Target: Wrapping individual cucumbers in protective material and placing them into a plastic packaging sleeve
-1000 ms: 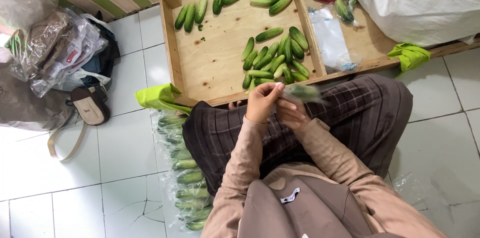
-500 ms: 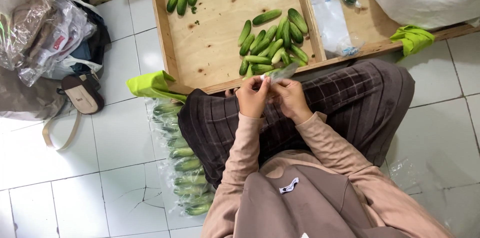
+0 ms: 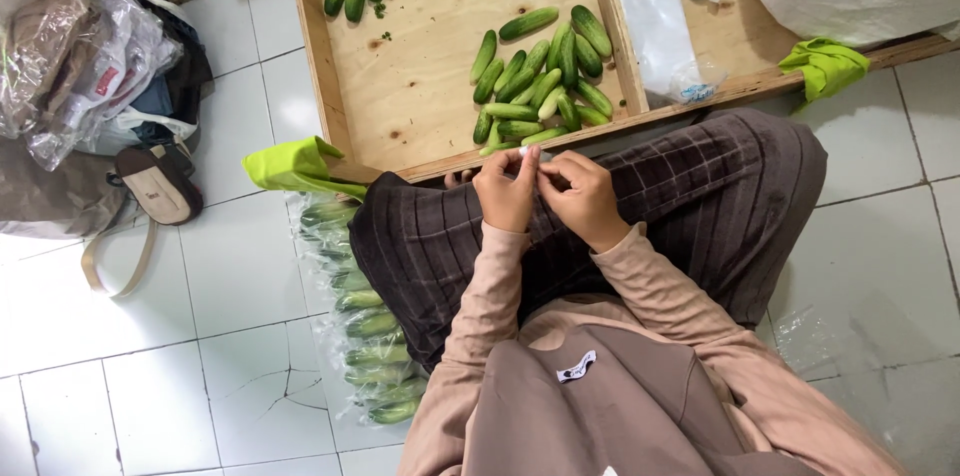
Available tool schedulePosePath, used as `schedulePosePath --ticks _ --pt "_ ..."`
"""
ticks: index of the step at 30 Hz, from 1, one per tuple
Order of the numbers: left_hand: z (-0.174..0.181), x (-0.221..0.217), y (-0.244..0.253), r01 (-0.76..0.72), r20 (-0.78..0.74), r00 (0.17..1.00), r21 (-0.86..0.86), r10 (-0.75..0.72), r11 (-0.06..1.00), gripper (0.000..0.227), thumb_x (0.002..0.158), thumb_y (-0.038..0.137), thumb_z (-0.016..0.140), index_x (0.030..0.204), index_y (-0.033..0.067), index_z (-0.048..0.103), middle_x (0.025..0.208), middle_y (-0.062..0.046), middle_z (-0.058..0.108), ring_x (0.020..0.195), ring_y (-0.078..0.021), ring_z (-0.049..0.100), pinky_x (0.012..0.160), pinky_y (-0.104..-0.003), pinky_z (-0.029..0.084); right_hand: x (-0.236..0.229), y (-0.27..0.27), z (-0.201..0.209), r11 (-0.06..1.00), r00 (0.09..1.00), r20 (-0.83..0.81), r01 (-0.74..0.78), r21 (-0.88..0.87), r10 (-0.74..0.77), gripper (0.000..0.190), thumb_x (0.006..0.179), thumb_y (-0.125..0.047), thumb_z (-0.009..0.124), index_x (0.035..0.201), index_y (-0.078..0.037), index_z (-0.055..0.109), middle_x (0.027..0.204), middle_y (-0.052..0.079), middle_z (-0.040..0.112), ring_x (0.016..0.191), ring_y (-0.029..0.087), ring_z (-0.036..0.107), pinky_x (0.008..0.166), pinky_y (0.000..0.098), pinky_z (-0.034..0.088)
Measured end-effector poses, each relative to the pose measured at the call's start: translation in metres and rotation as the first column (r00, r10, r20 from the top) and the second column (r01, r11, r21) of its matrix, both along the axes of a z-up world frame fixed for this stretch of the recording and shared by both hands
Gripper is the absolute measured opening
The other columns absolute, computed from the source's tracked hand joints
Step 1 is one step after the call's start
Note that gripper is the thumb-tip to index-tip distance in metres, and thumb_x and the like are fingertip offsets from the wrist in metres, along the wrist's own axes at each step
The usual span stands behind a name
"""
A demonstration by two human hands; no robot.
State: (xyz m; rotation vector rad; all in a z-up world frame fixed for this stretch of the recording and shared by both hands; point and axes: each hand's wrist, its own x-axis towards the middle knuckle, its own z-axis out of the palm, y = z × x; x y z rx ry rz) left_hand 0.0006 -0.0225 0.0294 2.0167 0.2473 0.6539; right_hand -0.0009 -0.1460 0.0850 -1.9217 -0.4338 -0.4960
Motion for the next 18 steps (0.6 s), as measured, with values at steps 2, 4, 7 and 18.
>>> schedulePosePath --ticks 2,4,7,18 --pt "-0.003 -0.001 -0.004 0.025 0.004 1.000 -0.109 -0.025 0.994 0.016 0.084 0.025 0.086 0.080 0.0129 0.076 0.065 -0.003 0.069 0.067 -0.0200 0.069 0.069 -0.028 0.050 0.001 -0.004 0.003 0.999 0.999 -0.010 -0.037 0.039 0.037 0.009 0.081 0.006 0.079 0.085 -0.002 0.078 0.072 0.011 0.071 0.063 0.029 0.070 0.052 0.0331 0.056" --pt "0.005 -0.003 -0.007 0.051 0.009 0.999 -0.217 -0.051 0.975 0.014 0.084 0.021 0.086 0.082 0.0103 0.078 0.066 -0.005 0.070 0.067 -0.0167 0.068 0.069 -0.028 0.050 0.001 -0.007 0.009 0.994 0.997 -0.021 -0.071 0.078 0.073 0.008 0.084 0.005 0.078 0.087 -0.002 0.079 0.072 0.012 0.070 0.062 0.029 0.070 0.051 0.0329 0.056" --pt "0.028 -0.012 -0.012 0.107 0.125 0.990 -0.331 -0.069 0.938 0.009 0.086 0.012 0.085 0.088 0.0051 0.079 0.077 -0.008 0.074 0.073 -0.0155 0.068 0.073 -0.028 0.052 -0.001 -0.010 0.023 0.986 0.995 -0.040 -0.087 0.140 0.094 0.006 0.084 0.002 0.082 0.087 -0.002 0.079 0.077 0.011 0.074 0.066 0.029 0.073 0.052 0.0348 0.057" --pt "0.065 -0.027 -0.013 0.520 0.354 0.850 -0.440 -0.391 0.732 0.011 0.092 0.004 0.074 0.094 -0.0052 0.069 0.094 -0.016 0.066 0.090 -0.0252 0.063 0.088 -0.037 0.049 -0.004 -0.023 -0.006 0.423 0.669 -0.452 0.220 0.879 0.590 0.007 0.087 0.005 0.072 0.092 0.009 0.068 0.069 0.023 0.069 0.051 0.031 0.072 0.044 0.0387 0.061"
